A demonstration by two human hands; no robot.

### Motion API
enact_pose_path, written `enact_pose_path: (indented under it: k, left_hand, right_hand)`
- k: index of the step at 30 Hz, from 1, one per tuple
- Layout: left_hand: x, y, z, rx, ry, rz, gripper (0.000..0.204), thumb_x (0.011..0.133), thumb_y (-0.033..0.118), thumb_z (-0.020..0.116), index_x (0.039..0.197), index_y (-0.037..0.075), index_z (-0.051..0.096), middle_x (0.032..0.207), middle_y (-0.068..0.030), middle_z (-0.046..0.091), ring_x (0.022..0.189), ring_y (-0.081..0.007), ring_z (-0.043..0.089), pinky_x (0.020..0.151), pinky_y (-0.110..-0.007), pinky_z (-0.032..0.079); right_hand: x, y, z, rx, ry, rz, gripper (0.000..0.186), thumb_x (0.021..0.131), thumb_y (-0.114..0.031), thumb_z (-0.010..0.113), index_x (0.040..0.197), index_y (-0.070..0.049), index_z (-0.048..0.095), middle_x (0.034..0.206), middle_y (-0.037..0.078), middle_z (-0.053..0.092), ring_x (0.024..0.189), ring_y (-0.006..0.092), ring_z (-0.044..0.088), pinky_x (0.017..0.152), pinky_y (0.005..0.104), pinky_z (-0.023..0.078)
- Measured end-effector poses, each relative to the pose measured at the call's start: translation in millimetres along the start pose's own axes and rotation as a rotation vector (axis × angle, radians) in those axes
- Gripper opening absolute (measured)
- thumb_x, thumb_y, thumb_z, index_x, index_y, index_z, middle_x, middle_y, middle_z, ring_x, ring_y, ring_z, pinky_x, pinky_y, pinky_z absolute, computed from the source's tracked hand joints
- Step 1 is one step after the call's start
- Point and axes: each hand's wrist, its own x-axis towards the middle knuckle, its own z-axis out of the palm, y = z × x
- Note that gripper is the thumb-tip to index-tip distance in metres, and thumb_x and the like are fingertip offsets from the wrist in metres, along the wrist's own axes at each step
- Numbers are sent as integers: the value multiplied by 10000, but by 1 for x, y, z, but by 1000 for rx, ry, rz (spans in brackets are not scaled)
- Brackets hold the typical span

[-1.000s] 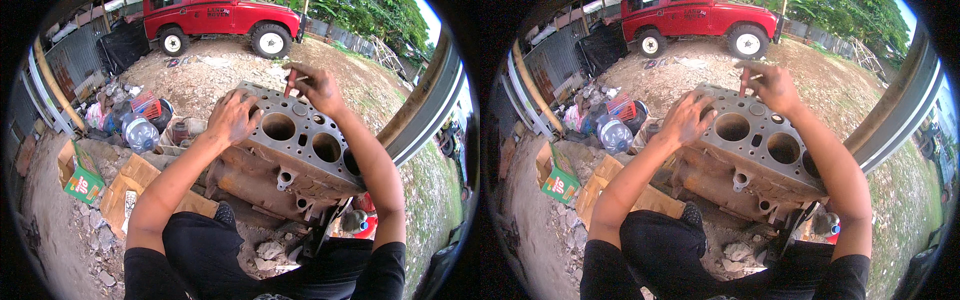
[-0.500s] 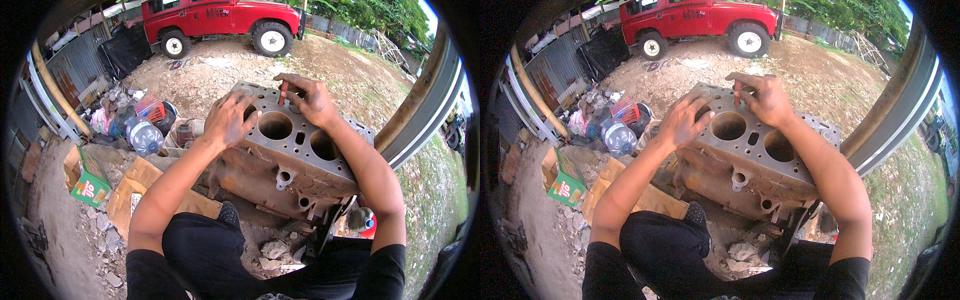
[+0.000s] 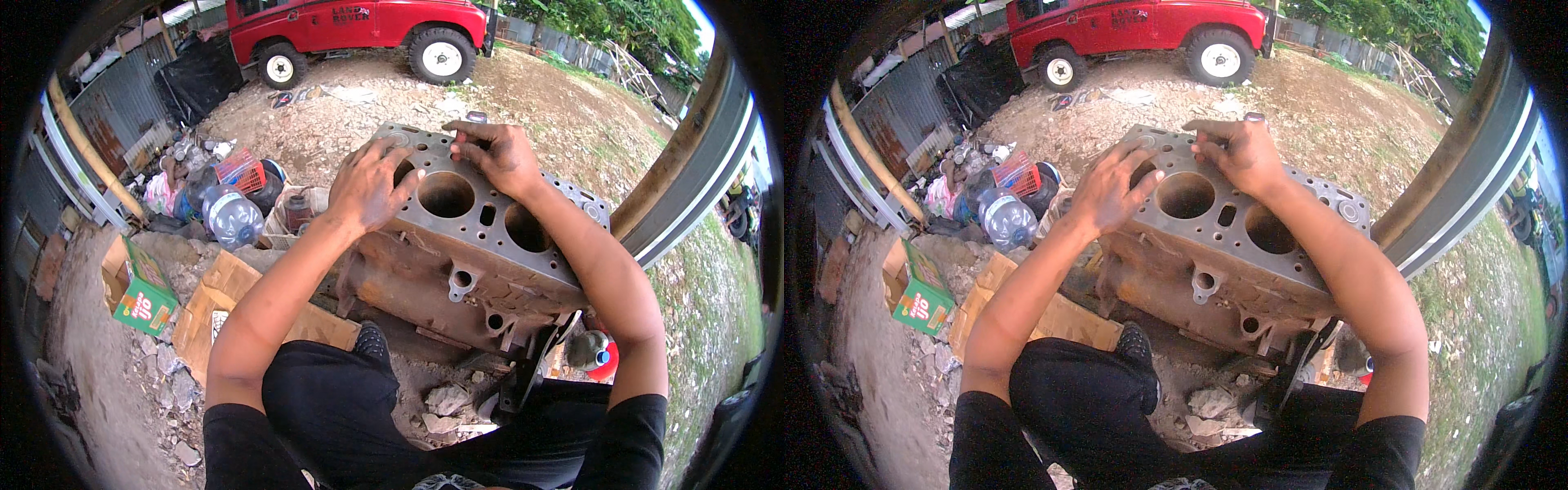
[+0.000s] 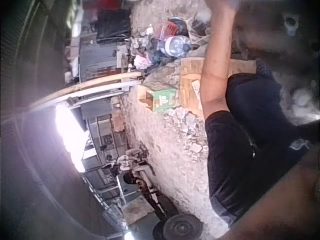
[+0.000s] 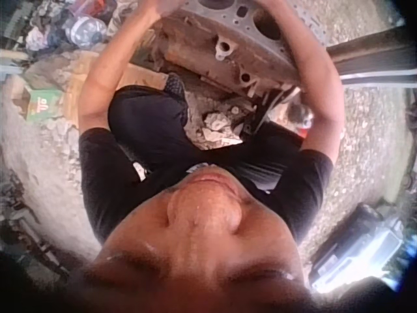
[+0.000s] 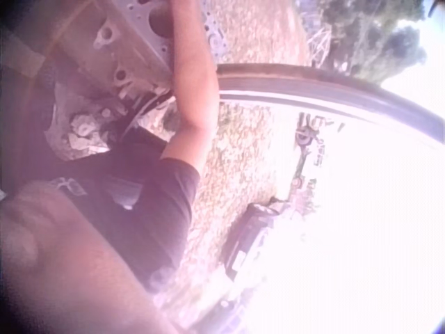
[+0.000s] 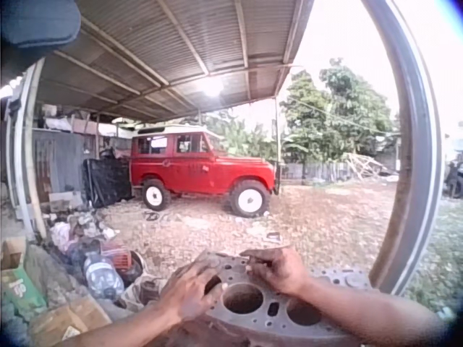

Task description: The person uses a sanding block to smooth the top surface of a metal engine block. They repeatedly rub the sanding block over the flat areas around the cylinder openings, occasionally adjusting the block's position.

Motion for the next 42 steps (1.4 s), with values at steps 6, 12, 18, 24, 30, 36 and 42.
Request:
enact_pose_path:
  k: [6,12,18,24,30,36,42]
  left_hand:
    - [1,0,1,-44,-4,3,551,1035,486,584,1409,86,644,1499,-223,556,1377,-413,547,1166,-504,432]
    - [0,0,-2,-26,27,21,541,1031,449,598,1396,52,642,1472,-234,576,1358,-426,558,1150,-490,449]
    - [2,17,-12,-7,106,81,383,1014,378,632,1201,53,711,1203,-226,703,1127,-395,676,951,-495,531]
    - [-2,19,-15,-205,61,-1,321,1021,351,621,1104,57,720,701,-190,694,697,-414,718,670,-481,553]
    - [-2,15,-9,-243,117,-14,337,1024,366,617,1061,52,734,651,-204,677,644,-418,708,621,-482,533]
    - [-1,15,-9,-220,107,-25,361,1016,377,626,1036,35,741,665,-211,684,658,-418,715,627,-480,540]
    - [-2,15,-8,-232,137,-23,361,1003,379,646,1024,34,753,648,-202,678,641,-409,711,625,-475,541]
  right_hand:
    - [4,0,-1,-47,-40,28,252,944,-171,753,1188,-133,804,803,100,774,701,245,740,715,404,584]
    - [4,-4,2,-120,-64,64,274,946,-160,740,1214,-153,800,832,117,781,734,272,751,753,420,591]
    - [4,4,0,-73,-55,77,296,943,-169,732,1231,-138,791,835,108,782,768,283,762,770,417,595]
    - [4,-10,-4,-137,-55,27,273,948,-145,726,1210,-109,793,832,84,788,746,240,754,746,390,593]
    - [9,-2,-4,-73,-72,41,278,952,-147,717,1218,-102,782,793,76,778,755,252,763,762,403,595]
    - [8,2,0,-120,-38,-92,287,938,-133,724,1219,-91,768,845,96,786,771,302,763,777,431,602]
    - [7,3,5,-164,-1,-225,254,934,-133,718,1177,-92,782,816,82,777,716,312,747,741,417,606]
